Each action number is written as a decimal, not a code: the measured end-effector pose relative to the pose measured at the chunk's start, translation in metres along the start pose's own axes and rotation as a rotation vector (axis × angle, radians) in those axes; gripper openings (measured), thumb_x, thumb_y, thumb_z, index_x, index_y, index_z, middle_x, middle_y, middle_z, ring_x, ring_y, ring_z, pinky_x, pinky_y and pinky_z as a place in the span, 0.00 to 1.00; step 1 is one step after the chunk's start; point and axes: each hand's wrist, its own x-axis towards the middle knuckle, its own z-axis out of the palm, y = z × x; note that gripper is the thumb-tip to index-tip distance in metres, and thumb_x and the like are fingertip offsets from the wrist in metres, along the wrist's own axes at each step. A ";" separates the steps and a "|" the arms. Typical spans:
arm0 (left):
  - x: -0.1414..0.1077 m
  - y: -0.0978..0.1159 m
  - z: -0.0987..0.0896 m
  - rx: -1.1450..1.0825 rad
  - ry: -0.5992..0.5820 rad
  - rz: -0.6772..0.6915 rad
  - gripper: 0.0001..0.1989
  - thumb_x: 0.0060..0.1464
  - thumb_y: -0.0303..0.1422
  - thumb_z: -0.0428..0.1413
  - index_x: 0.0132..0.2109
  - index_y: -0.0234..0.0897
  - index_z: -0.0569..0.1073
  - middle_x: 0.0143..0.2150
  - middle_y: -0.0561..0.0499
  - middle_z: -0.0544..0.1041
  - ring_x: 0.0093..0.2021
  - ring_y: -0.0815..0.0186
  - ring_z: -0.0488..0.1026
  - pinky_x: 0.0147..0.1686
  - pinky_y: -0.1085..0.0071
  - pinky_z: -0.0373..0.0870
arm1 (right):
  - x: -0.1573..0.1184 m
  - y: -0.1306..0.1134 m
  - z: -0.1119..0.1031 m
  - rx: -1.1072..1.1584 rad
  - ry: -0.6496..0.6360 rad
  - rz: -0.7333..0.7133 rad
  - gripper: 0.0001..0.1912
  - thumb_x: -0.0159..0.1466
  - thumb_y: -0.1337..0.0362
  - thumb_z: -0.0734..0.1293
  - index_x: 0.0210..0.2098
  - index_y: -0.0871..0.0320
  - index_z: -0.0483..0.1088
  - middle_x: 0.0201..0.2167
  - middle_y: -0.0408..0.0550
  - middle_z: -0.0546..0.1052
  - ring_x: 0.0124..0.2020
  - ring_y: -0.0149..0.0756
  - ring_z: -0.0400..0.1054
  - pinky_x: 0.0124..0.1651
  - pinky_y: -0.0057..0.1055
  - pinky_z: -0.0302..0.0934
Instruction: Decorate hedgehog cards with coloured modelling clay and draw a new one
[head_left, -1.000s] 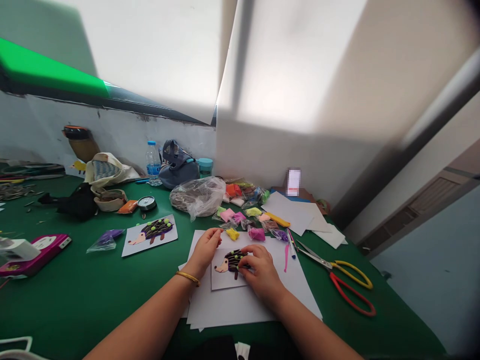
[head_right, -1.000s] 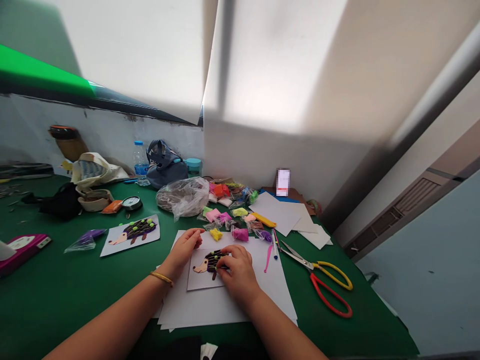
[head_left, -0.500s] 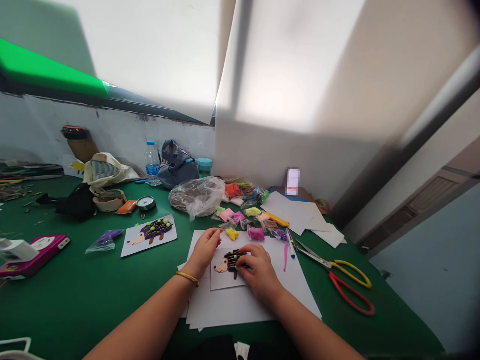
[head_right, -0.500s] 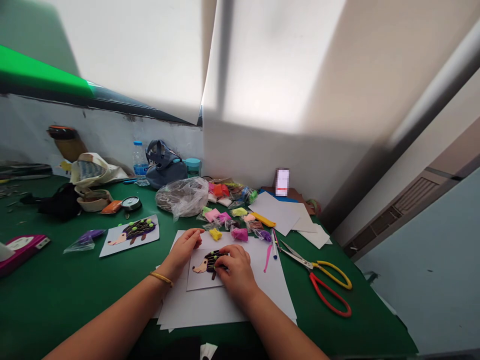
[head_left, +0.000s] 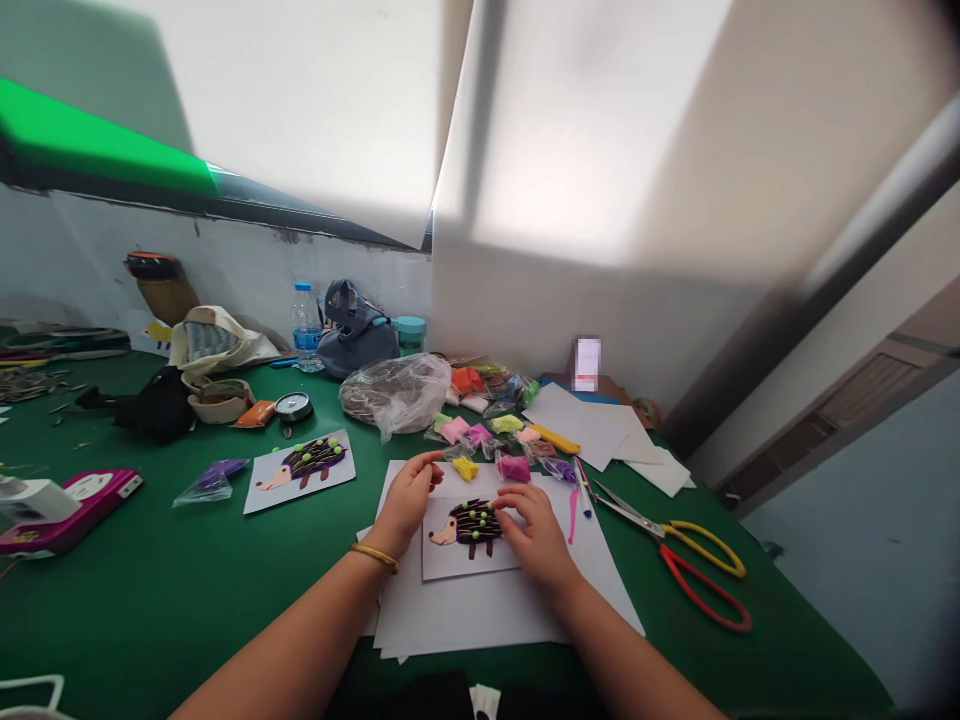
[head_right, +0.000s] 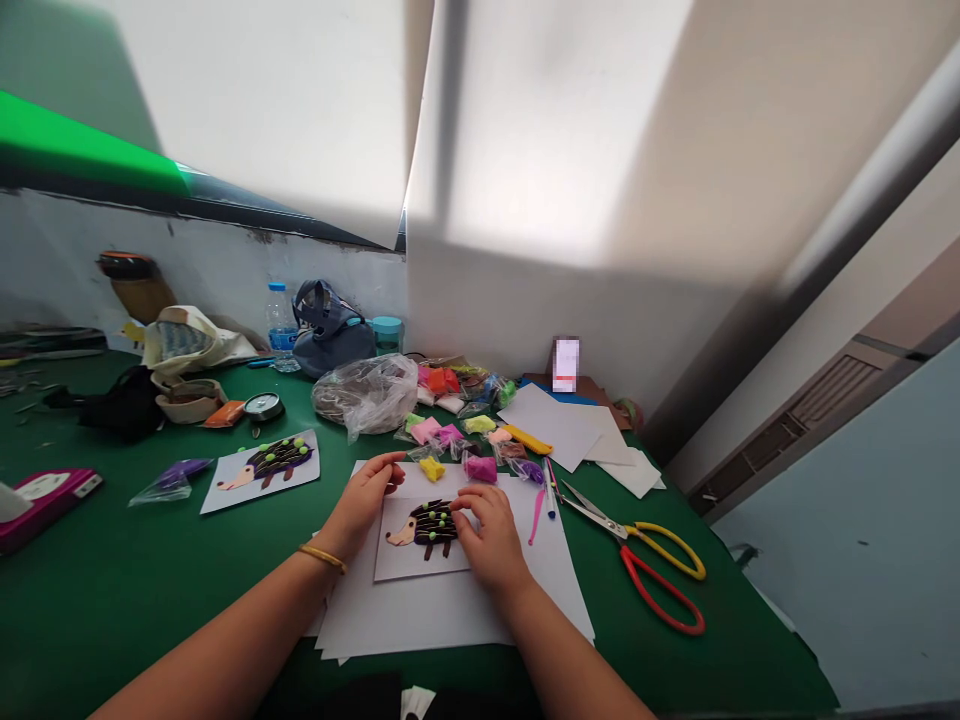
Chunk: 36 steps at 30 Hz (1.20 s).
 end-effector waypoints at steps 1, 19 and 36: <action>0.000 0.001 0.000 -0.009 0.006 0.005 0.22 0.49 0.43 0.54 0.47 0.33 0.74 0.34 0.49 0.75 0.36 0.63 0.73 0.40 0.66 0.67 | 0.000 0.004 -0.001 0.012 0.031 0.025 0.07 0.64 0.64 0.64 0.39 0.53 0.75 0.45 0.51 0.75 0.51 0.45 0.65 0.56 0.46 0.59; -0.039 0.017 0.028 0.003 -0.310 0.041 0.12 0.46 0.41 0.61 0.31 0.36 0.77 0.26 0.50 0.78 0.28 0.64 0.73 0.31 0.69 0.69 | -0.001 -0.012 -0.005 0.062 0.058 -0.155 0.12 0.64 0.60 0.67 0.48 0.51 0.71 0.45 0.50 0.75 0.50 0.44 0.65 0.55 0.45 0.61; -0.049 0.029 0.030 -0.006 -0.538 -0.007 0.21 0.48 0.51 0.61 0.27 0.34 0.73 0.21 0.51 0.73 0.22 0.68 0.68 0.23 0.72 0.64 | 0.006 -0.038 -0.014 0.055 0.080 -0.231 0.05 0.64 0.66 0.67 0.35 0.51 0.75 0.38 0.48 0.76 0.45 0.42 0.67 0.50 0.43 0.63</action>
